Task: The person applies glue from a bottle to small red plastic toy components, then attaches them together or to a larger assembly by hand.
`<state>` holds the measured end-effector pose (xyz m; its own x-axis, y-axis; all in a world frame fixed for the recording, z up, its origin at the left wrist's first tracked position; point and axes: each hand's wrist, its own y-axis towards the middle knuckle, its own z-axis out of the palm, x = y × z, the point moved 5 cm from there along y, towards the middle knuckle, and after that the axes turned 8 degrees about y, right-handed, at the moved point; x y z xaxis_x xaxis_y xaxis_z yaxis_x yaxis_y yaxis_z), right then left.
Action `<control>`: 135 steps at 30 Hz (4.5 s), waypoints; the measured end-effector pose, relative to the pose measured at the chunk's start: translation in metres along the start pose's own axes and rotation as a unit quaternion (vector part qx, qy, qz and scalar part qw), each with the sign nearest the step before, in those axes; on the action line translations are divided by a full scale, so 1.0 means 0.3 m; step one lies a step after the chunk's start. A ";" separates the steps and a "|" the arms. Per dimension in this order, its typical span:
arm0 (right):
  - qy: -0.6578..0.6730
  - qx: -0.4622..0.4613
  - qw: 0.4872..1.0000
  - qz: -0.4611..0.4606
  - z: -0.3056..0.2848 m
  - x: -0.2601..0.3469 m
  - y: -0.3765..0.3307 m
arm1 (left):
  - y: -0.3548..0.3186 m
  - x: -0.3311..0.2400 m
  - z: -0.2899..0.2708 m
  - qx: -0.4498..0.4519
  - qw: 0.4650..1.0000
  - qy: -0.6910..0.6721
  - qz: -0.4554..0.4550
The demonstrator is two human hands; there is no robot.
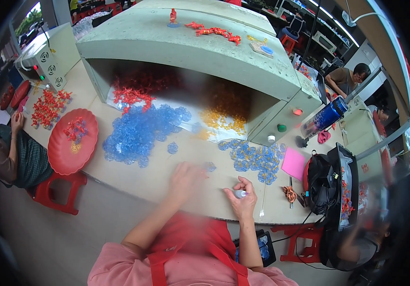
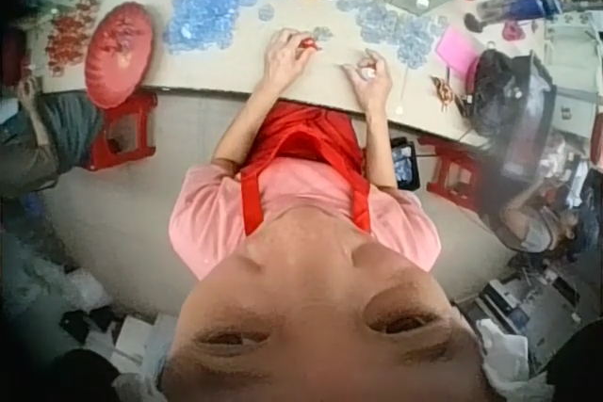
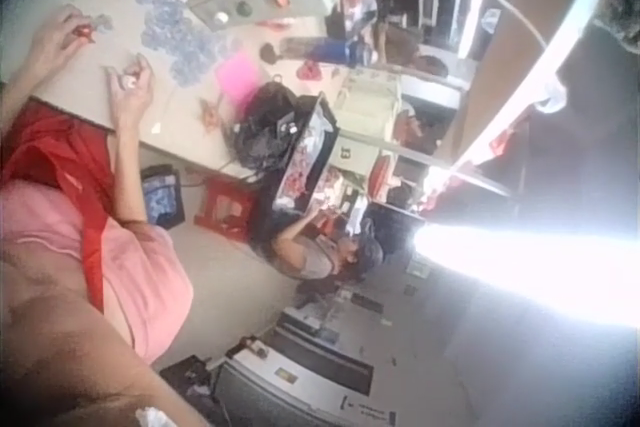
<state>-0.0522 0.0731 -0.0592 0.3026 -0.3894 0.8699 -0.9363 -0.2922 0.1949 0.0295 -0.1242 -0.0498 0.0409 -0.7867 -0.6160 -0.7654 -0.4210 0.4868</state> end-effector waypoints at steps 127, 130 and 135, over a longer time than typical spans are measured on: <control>0.142 -0.271 0.929 0.210 -1.459 -0.768 1.347 | 0.092 -0.087 0.085 0.087 0.981 0.163 -0.057; 0.109 -0.237 0.947 0.188 -1.470 -0.730 1.315 | 0.083 -0.084 0.082 0.082 0.982 0.161 -0.045; 0.031 -0.195 0.964 0.176 -1.456 -0.646 1.228 | 0.061 -0.077 0.077 0.071 0.981 0.163 -0.079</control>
<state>-0.5335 0.4225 0.0418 -0.0457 -0.3487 0.9361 -0.9785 0.2043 0.0283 -0.0001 -0.1033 -0.0409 0.3523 -0.8289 -0.4345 -0.8141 -0.5004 0.2947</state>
